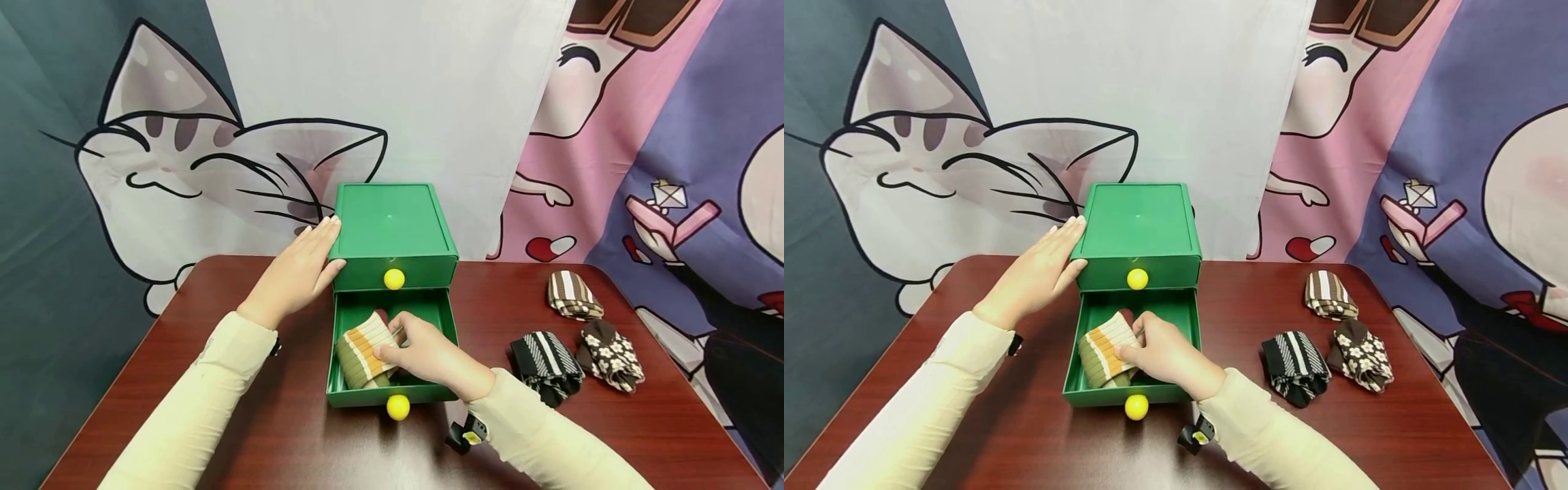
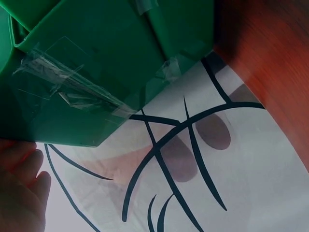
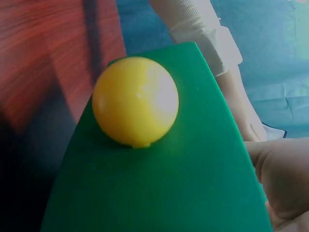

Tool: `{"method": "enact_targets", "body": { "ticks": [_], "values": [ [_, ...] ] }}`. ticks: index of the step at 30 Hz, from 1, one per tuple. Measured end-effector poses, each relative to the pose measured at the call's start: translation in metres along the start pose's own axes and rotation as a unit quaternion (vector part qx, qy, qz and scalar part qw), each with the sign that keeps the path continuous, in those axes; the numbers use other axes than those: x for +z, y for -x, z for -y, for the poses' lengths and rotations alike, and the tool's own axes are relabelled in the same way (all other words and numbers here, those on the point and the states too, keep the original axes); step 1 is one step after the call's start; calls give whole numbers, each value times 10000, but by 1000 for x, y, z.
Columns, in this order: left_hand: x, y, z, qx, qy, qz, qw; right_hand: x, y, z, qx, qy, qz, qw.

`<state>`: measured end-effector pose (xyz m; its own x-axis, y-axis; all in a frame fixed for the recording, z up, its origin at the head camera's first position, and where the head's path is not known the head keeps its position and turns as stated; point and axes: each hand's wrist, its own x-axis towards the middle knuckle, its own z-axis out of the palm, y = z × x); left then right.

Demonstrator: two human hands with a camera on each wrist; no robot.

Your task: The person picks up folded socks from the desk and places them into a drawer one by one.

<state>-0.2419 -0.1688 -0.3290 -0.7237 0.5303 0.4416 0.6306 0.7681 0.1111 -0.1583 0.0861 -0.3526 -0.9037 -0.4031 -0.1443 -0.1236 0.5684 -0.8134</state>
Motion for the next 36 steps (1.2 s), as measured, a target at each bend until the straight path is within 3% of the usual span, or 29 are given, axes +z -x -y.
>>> {"method": "enact_targets", "body": {
  "ticks": [4, 8, 13, 24, 29, 36],
  "values": [
    [1, 0, 0, -9, -8, 8, 10000, 4, 1, 3, 6, -110, 106, 9999],
    [1, 0, 1, -22, -6, 11, 10000, 6, 1, 4, 158, -555, 311, 9979],
    [1, -1, 1, -15, 6, 6, 10000, 6, 0, 3, 224, -287, 507, 9980],
    [1, -1, -1, -1, 36, 23, 10000, -7, 3, 5, -112, 338, 84, 9993],
    [1, 0, -1, -14, 24, 58, 10000, -21, 9, 7, -346, 99, -10, 9994],
    [2, 0, 1, 19, 13, 9, 10000, -48, 25, 2, -1069, -561, -371, 9920]
  ]
}}
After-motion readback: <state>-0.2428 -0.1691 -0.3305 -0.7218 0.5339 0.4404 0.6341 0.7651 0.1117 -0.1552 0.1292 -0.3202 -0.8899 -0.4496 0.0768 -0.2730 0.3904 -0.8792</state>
